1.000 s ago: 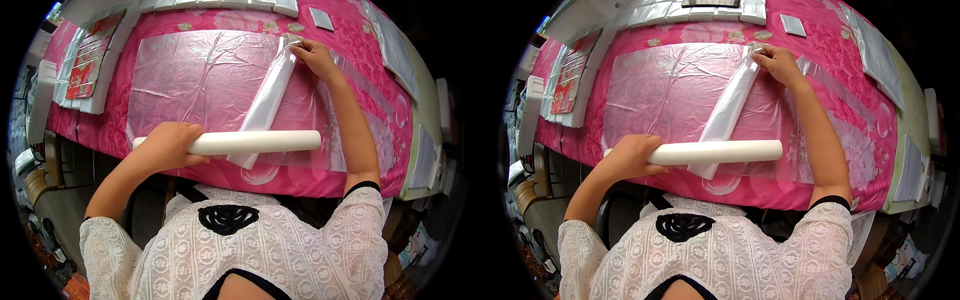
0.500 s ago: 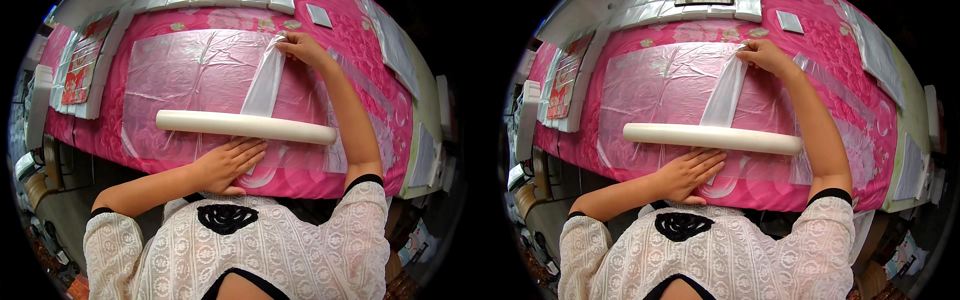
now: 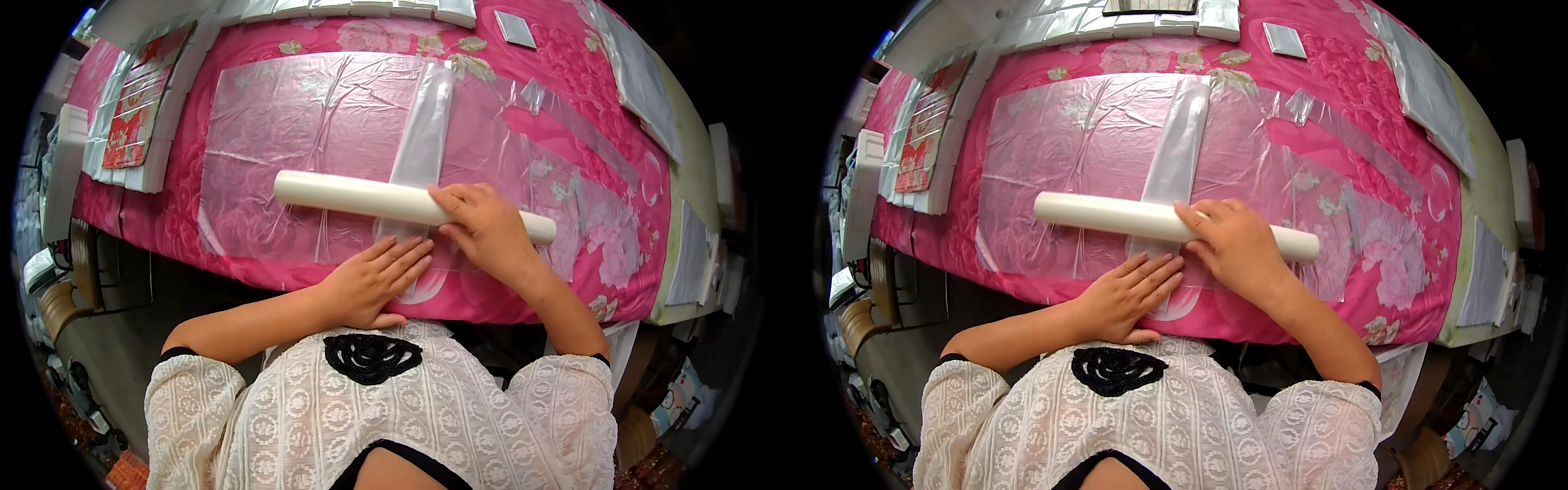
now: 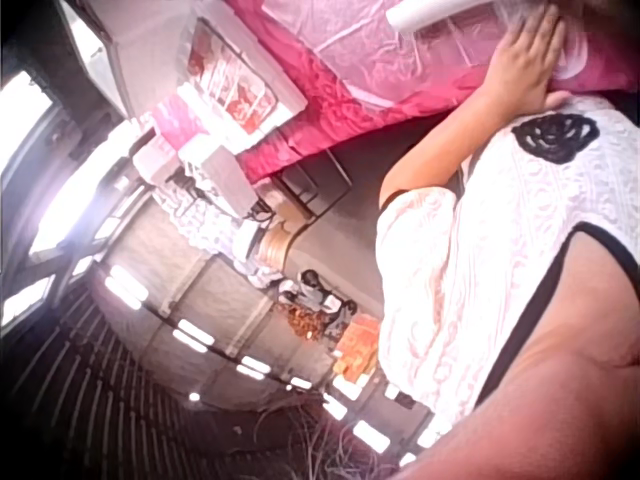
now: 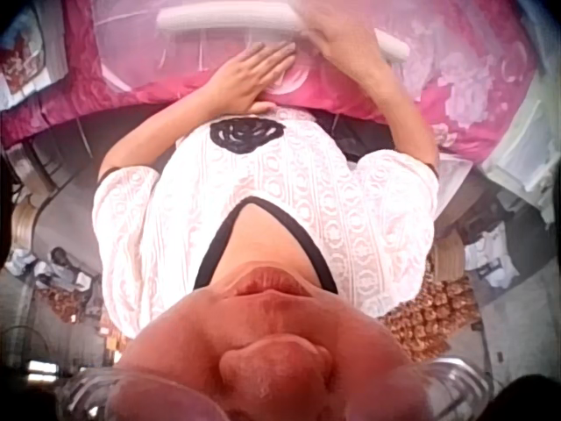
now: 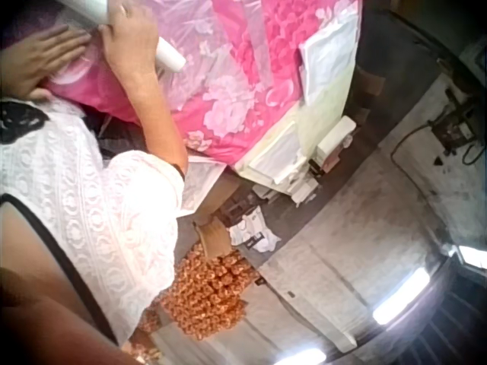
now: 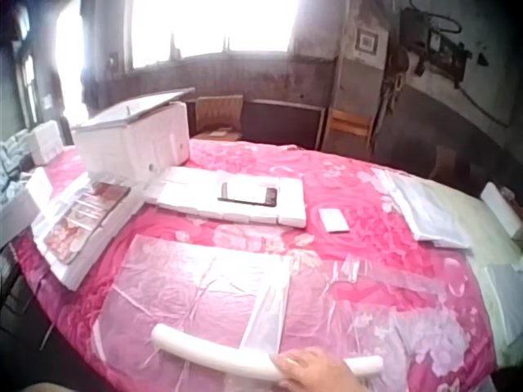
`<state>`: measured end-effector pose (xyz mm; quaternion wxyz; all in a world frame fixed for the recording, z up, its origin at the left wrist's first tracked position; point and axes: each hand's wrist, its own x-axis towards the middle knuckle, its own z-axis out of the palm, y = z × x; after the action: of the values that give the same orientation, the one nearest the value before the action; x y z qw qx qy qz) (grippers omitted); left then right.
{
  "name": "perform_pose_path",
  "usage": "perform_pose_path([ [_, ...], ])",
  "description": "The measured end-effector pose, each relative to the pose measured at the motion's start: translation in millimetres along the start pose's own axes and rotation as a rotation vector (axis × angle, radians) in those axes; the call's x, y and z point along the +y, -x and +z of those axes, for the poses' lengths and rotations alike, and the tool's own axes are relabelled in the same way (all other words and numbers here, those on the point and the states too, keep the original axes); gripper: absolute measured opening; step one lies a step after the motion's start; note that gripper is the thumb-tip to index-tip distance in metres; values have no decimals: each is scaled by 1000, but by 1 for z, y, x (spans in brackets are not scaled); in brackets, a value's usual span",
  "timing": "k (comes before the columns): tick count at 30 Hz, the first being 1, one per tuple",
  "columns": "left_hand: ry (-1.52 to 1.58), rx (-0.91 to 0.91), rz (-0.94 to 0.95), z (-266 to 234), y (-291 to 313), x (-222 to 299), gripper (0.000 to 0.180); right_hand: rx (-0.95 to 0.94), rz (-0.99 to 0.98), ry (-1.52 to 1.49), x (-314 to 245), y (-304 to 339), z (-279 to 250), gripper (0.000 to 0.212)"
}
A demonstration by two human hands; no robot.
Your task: The person wraps small rectangular items in clear plastic film. They unroll the film, place an item on it, fold the film around the item, and set the wrapped item aside. The process is repeated for several items.
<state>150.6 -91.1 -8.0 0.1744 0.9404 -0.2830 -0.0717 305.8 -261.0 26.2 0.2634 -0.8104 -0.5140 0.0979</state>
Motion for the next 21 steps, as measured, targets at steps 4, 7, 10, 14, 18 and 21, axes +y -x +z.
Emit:
perform_pose_path([
  [4, 63, -3, 17, -5, 2, -2, 91, 300, 200, 303, 76, 9, -27, 47],
  [7, 121, 64, 73, -14, 0, -15, 90, 390, 442, 256, 103, 19, -52, 48],
  [10, 80, 83, 55, -18, -3, -24, 88, 362, 363, 201, 90, 28, -58, 48],
  [14, 69, 40, 22, -1, 3, -7, 88, 130, 58, 60, 34, 23, -28, 50],
  [18, -26, 6, -25, 7, 8, 17, 84, 65, -63, 105, 10, 12, -12, 46],
  [21, -69, 26, -32, 8, 9, 18, 75, 135, -97, 108, 28, -22, -9, 44],
])
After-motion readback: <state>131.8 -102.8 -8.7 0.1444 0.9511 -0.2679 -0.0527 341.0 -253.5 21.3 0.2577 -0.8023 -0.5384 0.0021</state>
